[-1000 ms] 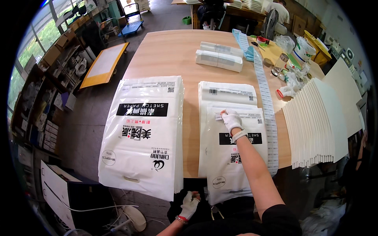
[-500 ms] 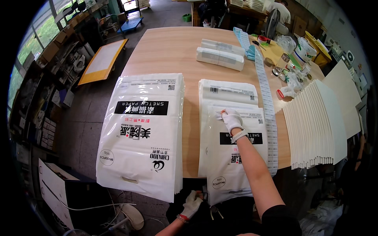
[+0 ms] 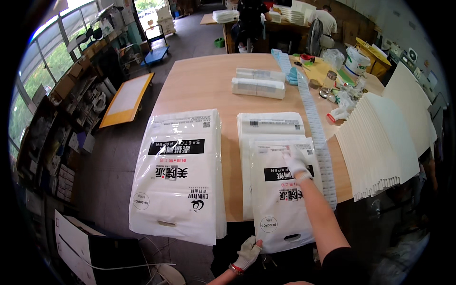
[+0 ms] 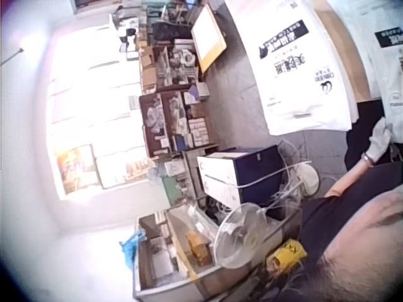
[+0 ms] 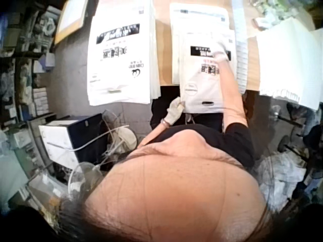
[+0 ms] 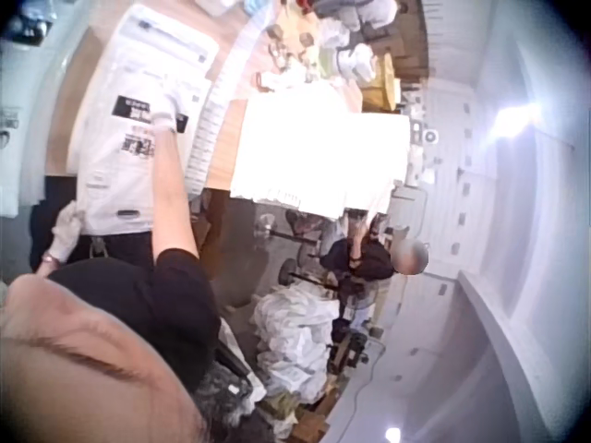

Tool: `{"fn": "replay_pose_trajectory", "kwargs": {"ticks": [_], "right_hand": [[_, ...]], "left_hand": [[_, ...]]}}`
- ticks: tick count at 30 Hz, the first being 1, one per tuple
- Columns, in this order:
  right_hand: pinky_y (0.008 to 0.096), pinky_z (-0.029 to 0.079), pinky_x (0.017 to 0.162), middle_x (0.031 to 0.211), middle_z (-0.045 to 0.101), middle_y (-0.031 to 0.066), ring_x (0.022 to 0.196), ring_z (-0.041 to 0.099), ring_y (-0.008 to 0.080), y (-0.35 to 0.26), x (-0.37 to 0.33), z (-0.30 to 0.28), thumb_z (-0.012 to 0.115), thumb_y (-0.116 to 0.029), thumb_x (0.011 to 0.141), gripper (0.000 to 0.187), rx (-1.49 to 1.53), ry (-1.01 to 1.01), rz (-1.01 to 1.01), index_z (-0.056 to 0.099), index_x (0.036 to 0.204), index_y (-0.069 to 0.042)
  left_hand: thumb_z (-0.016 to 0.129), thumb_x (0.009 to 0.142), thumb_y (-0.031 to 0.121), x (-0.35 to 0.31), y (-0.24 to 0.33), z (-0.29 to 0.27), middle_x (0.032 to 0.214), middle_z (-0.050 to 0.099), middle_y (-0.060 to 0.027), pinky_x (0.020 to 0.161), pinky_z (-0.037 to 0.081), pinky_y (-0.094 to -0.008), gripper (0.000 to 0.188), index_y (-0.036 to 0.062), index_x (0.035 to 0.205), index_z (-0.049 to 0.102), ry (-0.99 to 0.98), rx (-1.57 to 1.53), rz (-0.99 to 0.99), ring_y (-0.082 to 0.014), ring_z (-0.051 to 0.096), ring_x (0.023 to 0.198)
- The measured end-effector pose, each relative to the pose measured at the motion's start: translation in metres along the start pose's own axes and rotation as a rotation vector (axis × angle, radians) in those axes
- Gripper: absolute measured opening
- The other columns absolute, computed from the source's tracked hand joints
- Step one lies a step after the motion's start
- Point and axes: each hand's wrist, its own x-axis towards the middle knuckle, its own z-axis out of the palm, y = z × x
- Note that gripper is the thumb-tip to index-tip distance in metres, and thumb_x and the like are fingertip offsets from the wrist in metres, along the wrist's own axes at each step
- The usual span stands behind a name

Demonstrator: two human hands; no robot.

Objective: The person packs stacks of white paper into clear plastic bags on a wooden table. They repeatedly pick up a stack of paper, insert it into a bag, and place the filled bag on a growing pile of packaged items.

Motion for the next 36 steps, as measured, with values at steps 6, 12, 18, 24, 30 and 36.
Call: {"fn": "replay_pose_trajectory", "kwargs": {"ticks": [6,12,18,24,30,36], "right_hand": [[0.0375,0.045,0.077,0.092,0.06,0.0146,0.084,0.056,0.033,0.065,-0.187,-0.087,0.058,-0.023,0.08,0.028,-0.269,-0.018,0.249,0.055,0.101,-0.004],[0.023,0.043,0.074,0.098,0.06,0.0055,0.083,0.054,0.0108,0.057,-0.251,-0.023,0.047,-0.003,0.086,0.021,1.191,-0.077,0.324,0.054,0.106,0.0],[0.0269,0.045,0.066,0.084,0.059,0.0094,0.076,0.055,0.0142,-0.102,-0.166,0.02,0.05,-0.02,0.088,0.022,0.843,-0.28,0.058,0.056,0.097,-0.001],[0.0402,0.044,0.073,0.087,0.062,0.0173,0.084,0.059,0.0329,-0.229,-0.167,0.027,0.049,-0.048,0.082,0.046,0.305,-0.63,-0.165,0.056,0.094,-0.004],[0.0247,0.046,0.066,0.08,0.062,0.0046,0.073,0.059,0.0104,-0.155,-0.166,0.027,0.048,-0.024,0.089,0.02,0.69,-0.76,-0.099,0.056,0.098,-0.008],[0.0306,0.047,0.064,0.067,0.059,0.0065,0.063,0.057,0.0222,-0.021,-0.177,-0.175,0.061,-0.016,0.074,0.007,-0.001,0.15,-0.41,0.062,0.077,-0.011]], "left_hand": [[0.049,0.087,0.014,0.013,0.08,-0.009,0.086,0.058,-0.0153,0.068,0.046,-0.033,0.022,-0.0015,0.101,0.057,0.051,0.004,0.433,-0.0262,0.058,0.076],[0.061,0.08,0.006,0.0,0.162,-0.051,0.068,0.053,-0.0098,0.05,0.041,-0.032,0.017,0.0044,0.067,0.049,0.103,0.219,0.798,-0.0237,0.053,0.059],[0.054,0.085,0.009,-0.036,0.121,-0.189,0.079,0.056,-0.0068,0.075,0.05,-0.0315,0.016,0.0033,0.099,0.059,1.179,1.155,0.889,-0.021,0.055,0.074],[0.054,0.084,0.015,-0.028,0.028,-0.352,0.085,0.055,-0.0075,0.076,0.05,-0.0356,0.014,0.0051,0.094,0.053,1.192,0.15,0.37,-0.0198,0.055,0.081],[0.052,0.082,0.014,-0.018,0.041,-0.298,0.086,0.056,-0.0087,0.066,0.052,-0.0376,0.014,0.0023,0.089,0.054,1.178,-0.552,0.273,-0.0232,0.056,0.076],[0.048,0.087,0.025,-0.06,-0.074,-0.199,0.062,0.05,-0.0023,0.047,0.037,-0.0242,0.024,0.0068,0.1,0.055,1.019,-0.41,0.035,-0.0113,0.044,0.051]]}}
